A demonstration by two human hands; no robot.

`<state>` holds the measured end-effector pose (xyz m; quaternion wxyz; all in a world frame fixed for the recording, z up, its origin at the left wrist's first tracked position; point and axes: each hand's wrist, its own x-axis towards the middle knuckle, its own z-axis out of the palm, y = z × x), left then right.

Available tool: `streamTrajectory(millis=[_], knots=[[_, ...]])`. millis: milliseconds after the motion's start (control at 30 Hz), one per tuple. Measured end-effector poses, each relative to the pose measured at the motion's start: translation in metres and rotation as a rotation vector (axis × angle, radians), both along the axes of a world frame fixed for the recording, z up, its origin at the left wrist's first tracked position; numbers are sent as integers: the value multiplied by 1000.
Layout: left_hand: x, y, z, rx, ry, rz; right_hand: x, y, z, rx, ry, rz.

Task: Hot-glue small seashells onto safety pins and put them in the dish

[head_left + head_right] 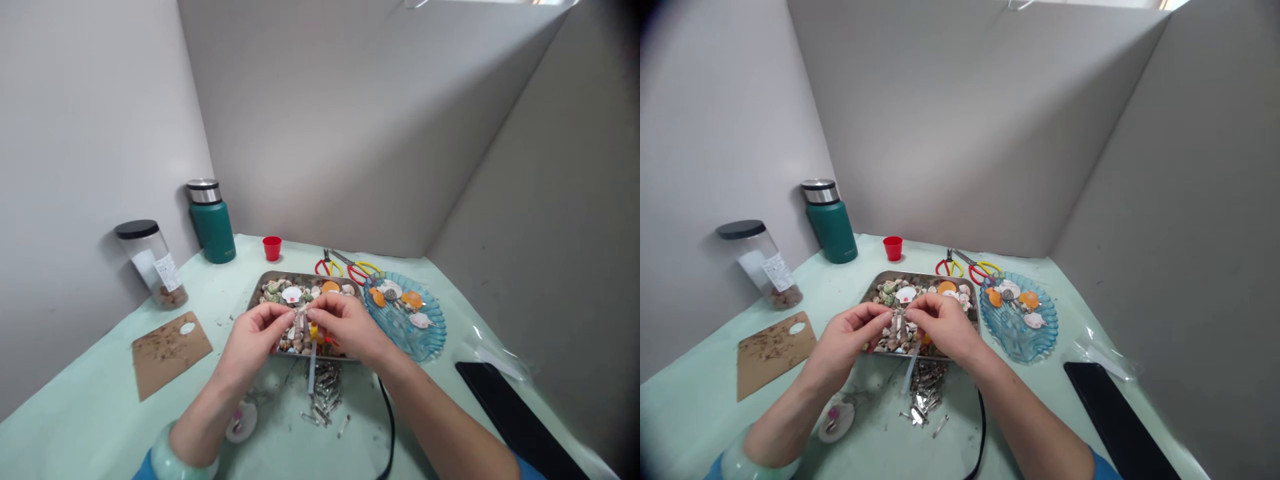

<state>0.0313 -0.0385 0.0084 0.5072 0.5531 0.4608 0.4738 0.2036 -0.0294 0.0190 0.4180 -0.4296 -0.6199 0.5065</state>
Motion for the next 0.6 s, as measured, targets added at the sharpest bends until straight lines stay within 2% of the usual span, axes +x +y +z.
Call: streamTrajectory(millis=[167, 400, 600], knots=[[-1, 1, -1, 8, -15, 20, 1, 0, 0, 22, -25, 26], [0, 2, -2, 1, 9, 46, 3, 1, 2, 221, -202, -74], [1, 1, 1, 28, 37, 74, 5, 2, 0, 326, -300, -102]])
